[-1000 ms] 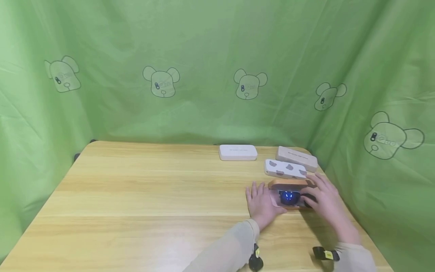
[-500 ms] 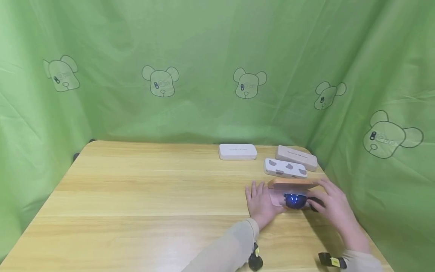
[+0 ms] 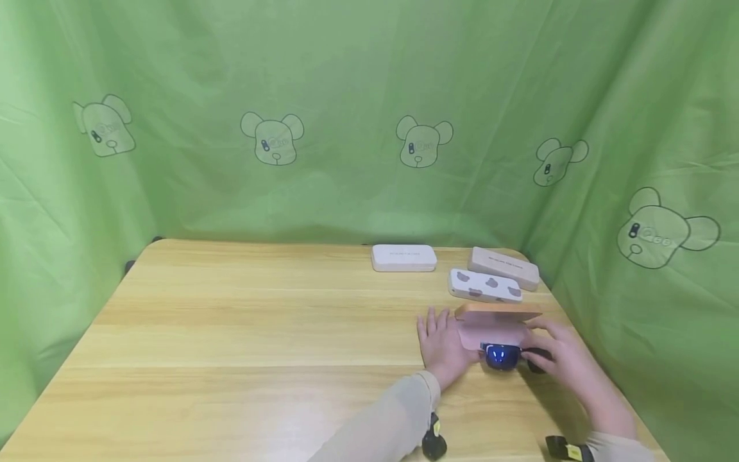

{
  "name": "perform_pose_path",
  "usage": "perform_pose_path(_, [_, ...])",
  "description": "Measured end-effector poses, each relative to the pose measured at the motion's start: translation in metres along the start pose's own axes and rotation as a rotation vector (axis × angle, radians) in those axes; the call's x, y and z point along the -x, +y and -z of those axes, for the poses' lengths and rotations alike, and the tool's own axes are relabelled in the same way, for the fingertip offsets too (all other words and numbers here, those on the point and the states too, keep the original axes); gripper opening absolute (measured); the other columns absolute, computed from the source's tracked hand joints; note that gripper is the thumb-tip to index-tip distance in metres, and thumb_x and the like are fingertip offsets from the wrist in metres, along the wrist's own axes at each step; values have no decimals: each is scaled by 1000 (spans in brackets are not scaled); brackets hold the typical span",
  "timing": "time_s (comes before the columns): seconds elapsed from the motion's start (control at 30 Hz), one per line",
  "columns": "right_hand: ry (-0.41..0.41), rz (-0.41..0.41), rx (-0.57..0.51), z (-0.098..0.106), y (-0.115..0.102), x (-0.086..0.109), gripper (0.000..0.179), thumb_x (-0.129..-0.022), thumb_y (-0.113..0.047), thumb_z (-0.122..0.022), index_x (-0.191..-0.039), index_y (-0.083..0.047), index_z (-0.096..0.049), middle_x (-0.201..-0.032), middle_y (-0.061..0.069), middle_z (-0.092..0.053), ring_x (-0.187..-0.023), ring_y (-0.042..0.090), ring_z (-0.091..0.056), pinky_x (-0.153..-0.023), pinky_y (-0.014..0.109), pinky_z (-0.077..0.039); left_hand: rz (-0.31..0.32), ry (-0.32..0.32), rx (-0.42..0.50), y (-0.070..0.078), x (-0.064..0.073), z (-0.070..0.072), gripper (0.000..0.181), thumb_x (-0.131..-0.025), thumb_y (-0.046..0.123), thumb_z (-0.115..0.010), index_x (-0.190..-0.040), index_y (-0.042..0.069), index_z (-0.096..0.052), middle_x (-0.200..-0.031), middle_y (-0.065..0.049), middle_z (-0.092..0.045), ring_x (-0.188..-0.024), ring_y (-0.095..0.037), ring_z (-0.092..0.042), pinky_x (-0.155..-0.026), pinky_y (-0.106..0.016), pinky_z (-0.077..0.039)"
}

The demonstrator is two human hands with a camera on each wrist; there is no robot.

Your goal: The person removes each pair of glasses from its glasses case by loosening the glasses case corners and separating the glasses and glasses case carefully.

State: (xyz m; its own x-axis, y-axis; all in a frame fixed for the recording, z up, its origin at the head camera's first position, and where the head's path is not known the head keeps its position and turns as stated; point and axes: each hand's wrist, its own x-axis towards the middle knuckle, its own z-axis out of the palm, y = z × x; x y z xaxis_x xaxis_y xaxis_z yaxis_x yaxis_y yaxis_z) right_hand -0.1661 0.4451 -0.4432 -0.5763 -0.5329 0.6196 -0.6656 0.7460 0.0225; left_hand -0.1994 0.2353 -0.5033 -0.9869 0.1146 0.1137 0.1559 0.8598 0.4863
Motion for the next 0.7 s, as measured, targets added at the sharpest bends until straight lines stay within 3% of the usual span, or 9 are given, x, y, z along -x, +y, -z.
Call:
perform_pose_path(0.07, [-16, 1, -4, 0, -1, 1, 49, -89, -56, -51, -76, -13, -72, -98, 18, -66, -83, 36, -60, -86, 29, -42, 2, -2, 5, 0, 0, 1, 102, -60, 70, -77, -143, 20, -46, -152, 7, -42, -150, -23, -23, -125, -48, -12])
perform_pose_path(0.17, [-50, -7, 10, 0, -2, 4, 21, -71, -35, -76, -77, -15, -72, -98, 17, -67, -83, 34, -62, -81, 34, -45, 3, 6, 6, 0, 0, 1, 101, -60, 69, -78, -142, 20, -47, -151, 7, -43, -150, -23, -24, -125, -48, -13])
perform_pose_path(0.23, [-76, -23, 19, 1, -3, 6, 22, -57, -17, -81, -77, -17, -72, -98, 16, -68, -83, 34, -63, -79, 36, -46, 1, 12, 8, 0, 0, 0, 99, -61, 67, -78, -142, 19, -47, -151, 7, -44, -150, -23, -25, -124, -48, -14])
perform_pose_path(0.3, [-101, -42, 34, 1, -5, 7, 30, -49, -9, -83, -76, -18, -72, -98, 15, -68, -83, 34, -63, -78, 38, -48, -1, 17, 7, 0, 0, 0, 98, -61, 66, -79, -141, 19, -48, -150, 7, -45, -149, -23, -26, -124, -48, -15])
perform_pose_path(0.7, [-211, -84, 29, 2, -7, 13, 31, -51, -9, -85, -72, -24, -69, -95, 12, -69, -80, 33, -62, -73, 45, -52, 6, 17, 2, 0, 0, 0, 102, -59, 71, -77, -142, 21, -47, -151, 7, -44, -149, -23, -26, -124, -48, -15])
